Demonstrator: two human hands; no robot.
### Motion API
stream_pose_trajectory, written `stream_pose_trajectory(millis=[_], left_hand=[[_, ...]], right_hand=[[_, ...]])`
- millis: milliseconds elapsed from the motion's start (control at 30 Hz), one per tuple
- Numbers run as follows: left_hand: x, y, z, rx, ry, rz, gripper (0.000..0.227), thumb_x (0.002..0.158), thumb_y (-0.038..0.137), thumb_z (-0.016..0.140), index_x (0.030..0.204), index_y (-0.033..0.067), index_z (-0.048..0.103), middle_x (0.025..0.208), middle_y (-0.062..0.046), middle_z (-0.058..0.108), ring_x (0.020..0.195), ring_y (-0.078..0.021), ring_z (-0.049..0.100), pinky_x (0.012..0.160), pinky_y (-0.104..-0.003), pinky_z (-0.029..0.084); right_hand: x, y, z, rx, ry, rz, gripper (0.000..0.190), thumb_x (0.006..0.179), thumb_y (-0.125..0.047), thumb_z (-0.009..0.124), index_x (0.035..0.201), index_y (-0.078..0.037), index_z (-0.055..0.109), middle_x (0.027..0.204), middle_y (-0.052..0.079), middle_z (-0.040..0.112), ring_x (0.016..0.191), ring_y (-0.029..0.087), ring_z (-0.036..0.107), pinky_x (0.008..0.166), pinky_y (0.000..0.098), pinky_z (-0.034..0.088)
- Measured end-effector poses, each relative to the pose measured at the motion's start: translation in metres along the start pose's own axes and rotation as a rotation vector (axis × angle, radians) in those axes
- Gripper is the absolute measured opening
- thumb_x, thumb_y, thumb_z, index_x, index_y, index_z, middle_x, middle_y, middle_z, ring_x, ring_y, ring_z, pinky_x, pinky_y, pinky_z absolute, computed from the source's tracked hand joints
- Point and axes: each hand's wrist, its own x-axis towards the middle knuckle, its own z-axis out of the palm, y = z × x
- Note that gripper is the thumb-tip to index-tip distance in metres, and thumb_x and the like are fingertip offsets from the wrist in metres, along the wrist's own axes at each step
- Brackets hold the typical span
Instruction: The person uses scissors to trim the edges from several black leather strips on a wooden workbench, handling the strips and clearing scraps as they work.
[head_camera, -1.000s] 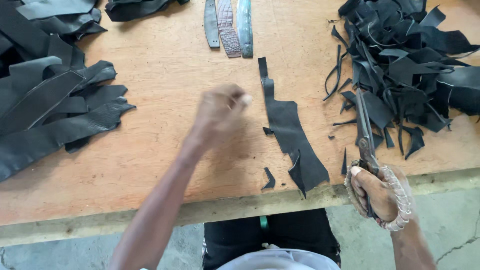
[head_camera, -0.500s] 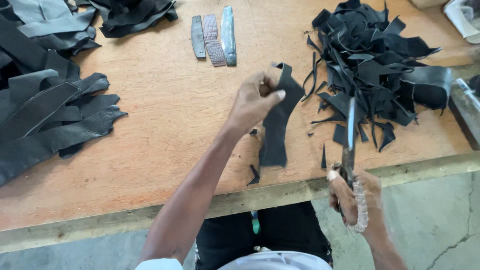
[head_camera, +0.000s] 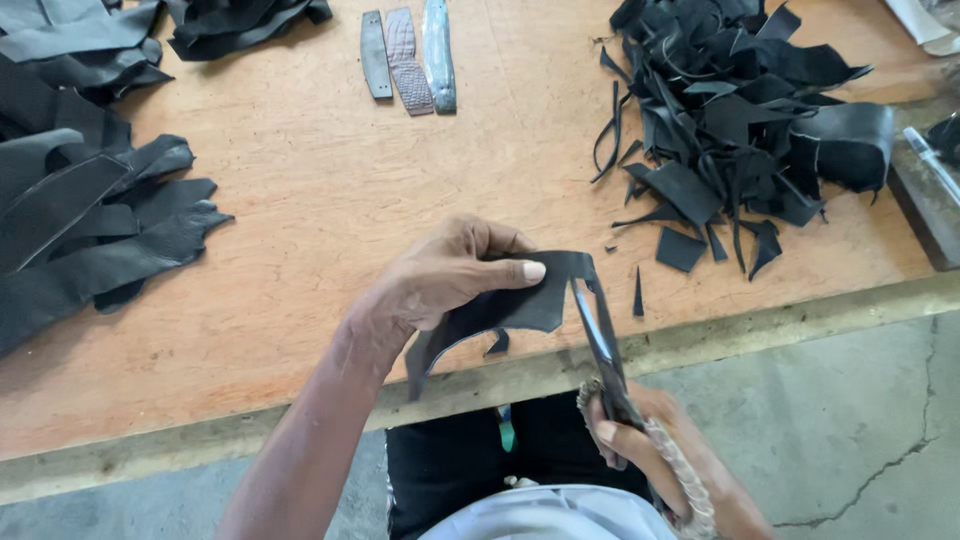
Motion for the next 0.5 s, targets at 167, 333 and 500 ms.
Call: stream_pose_trajectory(millis=[167, 333, 500], left_hand=[[-0.005, -0.029, -0.006, -0.082, 0.057, -0.028, 0.021, 0.088, 0.014, 0.078, 0.101, -0.002, 0.078, 0.082, -0.006, 0.077, 0.068, -0.0093, 0.067, 0.06, -0.022, 0.056], [-0.006, -0.041, 0.001, -0.007, 0.165, -0.044, 0.02, 0.087, 0.015, 0.078, 0.102, 0.0006, 0.08, 0.083, -0.004, 0.077, 0.068, -0.0082, 0.066, 0.059, -0.023, 0.054], [-0.009, -0.036, 0.009, 0.042, 0.215, -0.024, 0.022, 0.085, 0.016, 0.078, 0.102, 0.0015, 0.081, 0.084, -0.005, 0.078, 0.072, -0.009, 0.069, 0.066, -0.023, 0.057]], right_hand=[[0.007, -0.023, 0.01, -0.328, 0.029, 0.066, 0.029, 0.082, -0.034, 0.06, 0.075, -0.006, 0.057, 0.054, 0.006, 0.052, 0.052, 0.019, 0.056, 0.054, 0.0339, 0.049], [0.007, -0.026, 0.016, -0.578, 0.042, -0.12, 0.028, 0.091, -0.034, 0.06, 0.081, -0.008, 0.059, 0.056, 0.006, 0.056, 0.059, 0.018, 0.057, 0.067, 0.0313, 0.049], [0.002, -0.029, 0.021, -0.493, 0.098, 0.196, 0.03, 0.087, -0.042, 0.06, 0.093, -0.012, 0.061, 0.081, 0.009, 0.06, 0.059, 0.019, 0.068, 0.067, 0.0332, 0.061]])
